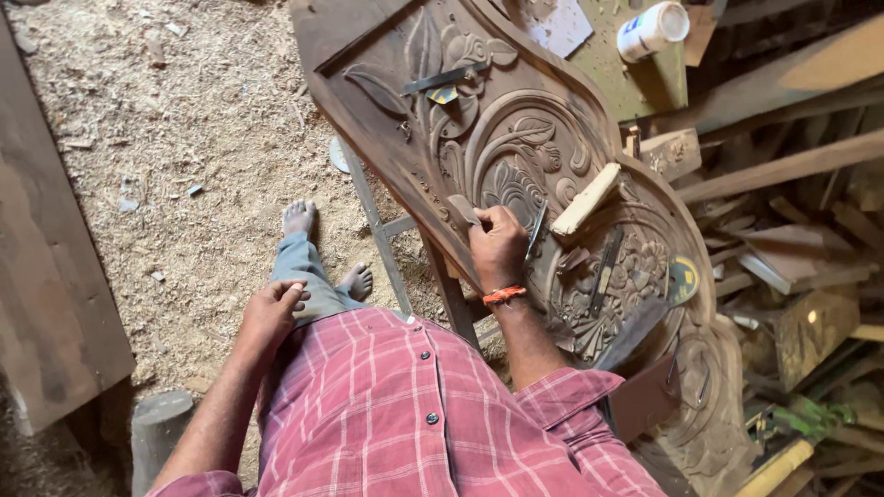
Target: The person carves a floral design into a wooden panel using a chisel and mallet. They repeatedly strike the chisel to remove wood and refine the details of the carving.
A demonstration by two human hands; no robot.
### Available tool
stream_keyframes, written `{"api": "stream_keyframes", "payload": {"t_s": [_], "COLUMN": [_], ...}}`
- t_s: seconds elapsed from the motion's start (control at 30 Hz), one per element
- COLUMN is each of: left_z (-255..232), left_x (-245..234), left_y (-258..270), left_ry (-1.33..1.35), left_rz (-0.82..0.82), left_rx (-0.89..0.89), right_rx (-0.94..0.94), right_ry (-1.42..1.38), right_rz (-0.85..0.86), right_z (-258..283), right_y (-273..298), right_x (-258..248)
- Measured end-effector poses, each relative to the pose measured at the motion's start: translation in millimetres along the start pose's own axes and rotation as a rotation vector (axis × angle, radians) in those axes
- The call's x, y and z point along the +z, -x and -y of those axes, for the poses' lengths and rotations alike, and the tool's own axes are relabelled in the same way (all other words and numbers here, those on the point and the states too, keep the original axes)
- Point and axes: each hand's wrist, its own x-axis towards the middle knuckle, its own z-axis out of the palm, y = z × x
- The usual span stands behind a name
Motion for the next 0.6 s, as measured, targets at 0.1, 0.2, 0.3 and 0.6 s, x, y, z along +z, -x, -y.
{"api": "stream_keyframes", "payload": {"t_s": [0.1,0.2,0.3,0.6], "left_z": [-3.2,-4.7,-9.9,-23.7], "left_x": [-3.4,0.7,2.4,3.1], "left_y": [2.9,1.4,-3.7,-2.4], "left_ry": [0.016,-0.007,-0.026,-0.023], "left_rz": [-0.012,-0.01,0.059,0.027], "left_rx": [0.086,0.057,0.132,0.104], "right_rx": [0.014,-0.09,-0.052,-0.174], "right_ry": [0.019,0.069,0.008,0.102], "right_rz": [-0.003,-0.003,-0.026,-0.051], "right_z": [-1.0,-7.9,-9.9,-21.6], "right_y": [-9.5,-9.0,-3.6,-17.0], "right_x": [9.1,8.2,8.8,25.4]}}
